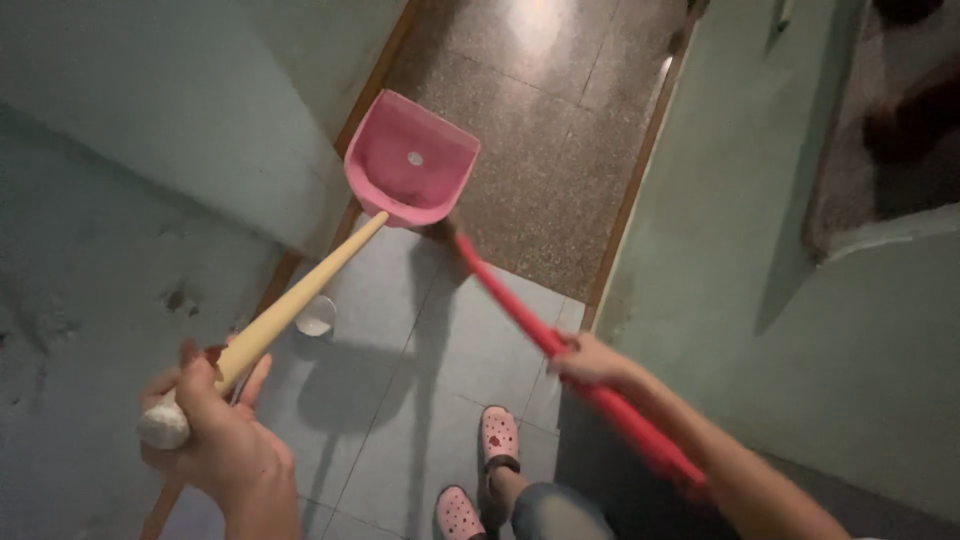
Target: Sweeping the floor using a broom and a dustpan
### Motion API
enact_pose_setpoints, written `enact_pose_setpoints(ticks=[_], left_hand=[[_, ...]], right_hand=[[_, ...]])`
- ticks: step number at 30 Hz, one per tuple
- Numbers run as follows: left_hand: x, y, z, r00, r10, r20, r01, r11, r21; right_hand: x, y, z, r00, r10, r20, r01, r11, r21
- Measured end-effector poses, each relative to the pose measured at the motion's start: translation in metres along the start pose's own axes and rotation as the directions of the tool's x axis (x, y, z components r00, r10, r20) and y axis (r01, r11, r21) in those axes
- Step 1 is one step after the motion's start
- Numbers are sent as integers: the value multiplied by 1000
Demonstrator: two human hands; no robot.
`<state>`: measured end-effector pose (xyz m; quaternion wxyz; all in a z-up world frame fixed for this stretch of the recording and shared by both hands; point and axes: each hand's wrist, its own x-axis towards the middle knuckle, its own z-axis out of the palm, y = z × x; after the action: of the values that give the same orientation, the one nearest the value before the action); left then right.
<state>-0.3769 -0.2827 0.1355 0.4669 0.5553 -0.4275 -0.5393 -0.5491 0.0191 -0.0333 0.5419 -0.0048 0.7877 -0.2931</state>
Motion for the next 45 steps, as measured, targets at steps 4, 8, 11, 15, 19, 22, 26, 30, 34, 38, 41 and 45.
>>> enact_pose_setpoints(ticks=[4,8,11,15,19,22,26,30,34,38,41,45], left_hand=[[-9,6,14,1000,10,28,-10,1000,-4],[-2,-7,27,996,81,28,-80,996,-47],[-10,-2,41,997,80,13,-79,996,-51],[-14,0,52,1000,26,-6,-26,1000,-11],[-18,-5,74,999,35,-37,-34,999,4],[-15,-8,84,998,62,-32,-65,995,-81],[-32,21,103,997,82,10,-82,992,91],[-29,26,117,993,115,32,-117,992,40],[-15,22,141,968,205,142,-212,976,39],[-10,37,185,995,20,100,-15,999,-51],[3,50,219,990,15,141,-10,999,-35],[60,22,258,911,204,357,-167,977,-132]], right_hand=[[-30,10,36,983,153,97,-149,988,-44],[-11,30,69,927,213,308,-109,941,-322],[18,55,61,897,304,322,-180,914,-363],[23,24,-5,931,353,92,-290,868,-404],[57,36,-57,967,254,-22,-246,908,-340],[73,34,-77,963,236,-133,-249,964,-97],[86,7,-97,940,181,-290,-272,909,-315],[56,-29,-103,933,93,-347,-207,929,-308],[28,-50,-117,937,113,-331,-172,973,-156],[-5,-74,-124,964,134,-230,-108,986,124],[-2,-86,-114,982,129,-138,-91,963,253],[20,-121,-75,978,206,-17,-175,869,463]])
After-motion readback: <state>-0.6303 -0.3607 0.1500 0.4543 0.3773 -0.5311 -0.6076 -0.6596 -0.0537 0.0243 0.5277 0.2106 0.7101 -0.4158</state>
